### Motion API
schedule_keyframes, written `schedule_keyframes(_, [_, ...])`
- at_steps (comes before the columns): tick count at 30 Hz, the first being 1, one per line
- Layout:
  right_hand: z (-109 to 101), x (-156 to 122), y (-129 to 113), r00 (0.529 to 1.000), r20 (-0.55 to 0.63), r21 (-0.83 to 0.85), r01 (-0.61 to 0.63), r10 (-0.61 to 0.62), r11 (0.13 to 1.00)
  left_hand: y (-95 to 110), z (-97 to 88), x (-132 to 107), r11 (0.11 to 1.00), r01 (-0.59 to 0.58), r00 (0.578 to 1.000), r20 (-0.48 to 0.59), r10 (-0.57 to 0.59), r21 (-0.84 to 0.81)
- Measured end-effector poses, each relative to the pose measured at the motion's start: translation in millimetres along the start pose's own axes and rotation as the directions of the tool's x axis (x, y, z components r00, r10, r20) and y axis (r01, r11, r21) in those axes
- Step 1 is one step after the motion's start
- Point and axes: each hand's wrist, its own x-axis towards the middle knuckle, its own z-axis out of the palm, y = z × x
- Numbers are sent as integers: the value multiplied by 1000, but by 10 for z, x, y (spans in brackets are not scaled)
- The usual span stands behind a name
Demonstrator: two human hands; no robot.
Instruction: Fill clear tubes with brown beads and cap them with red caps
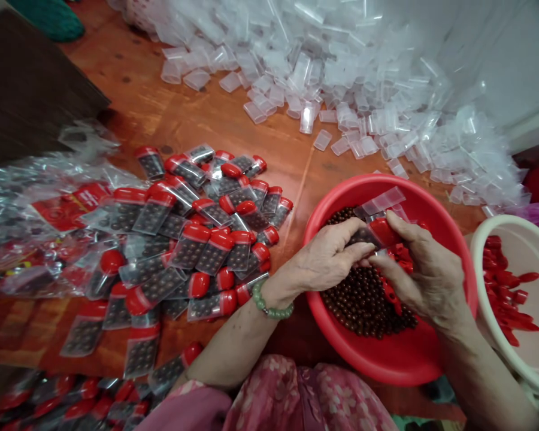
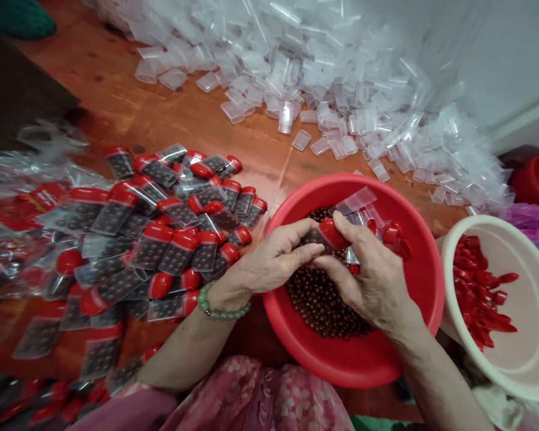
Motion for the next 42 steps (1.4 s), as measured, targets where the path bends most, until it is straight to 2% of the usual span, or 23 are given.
schedule_keyframes(3, [73,-13,-29,997,48,-176,69,-62,982,-27,37,29,969,80,997,18,-78,-236])
schedule_keyframes(5, [118,-7,-44,995,45,-304,94,-84,948,-51,61,47,947,79,997,11,-80,-312])
schedule_keyframes(8, [169,13,-48,994,29,-434,109,-107,894,-74,77,60,962,28,999,-22,-35,-270])
schedule_keyframes(11, [199,25,-11,987,20,-495,147,-158,856,-75,78,64,973,-13,1000,-11,11,-230])
schedule_keyframes(16, [241,24,65,977,-7,-511,182,-215,840,-69,118,64,966,-24,1000,2,26,-259])
schedule_keyframes(21, [261,-6,68,969,11,-519,216,-246,827,-114,193,33,971,-53,998,-53,41,-232])
schedule_keyframes(24, [255,-31,69,972,16,-511,211,-236,833,-134,226,19,974,-30,998,-67,16,-224])
schedule_keyframes(31, [242,-9,75,980,38,-457,192,-196,868,-127,281,40,937,-43,994,-105,7,-345])
schedule_keyframes(36, [231,11,72,978,81,-490,208,-194,846,-167,268,65,909,-68,994,-111,24,-411])
schedule_keyframes(42, [220,17,21,982,157,-519,174,-107,837,-236,270,142,925,-47,980,-197,-31,-378])
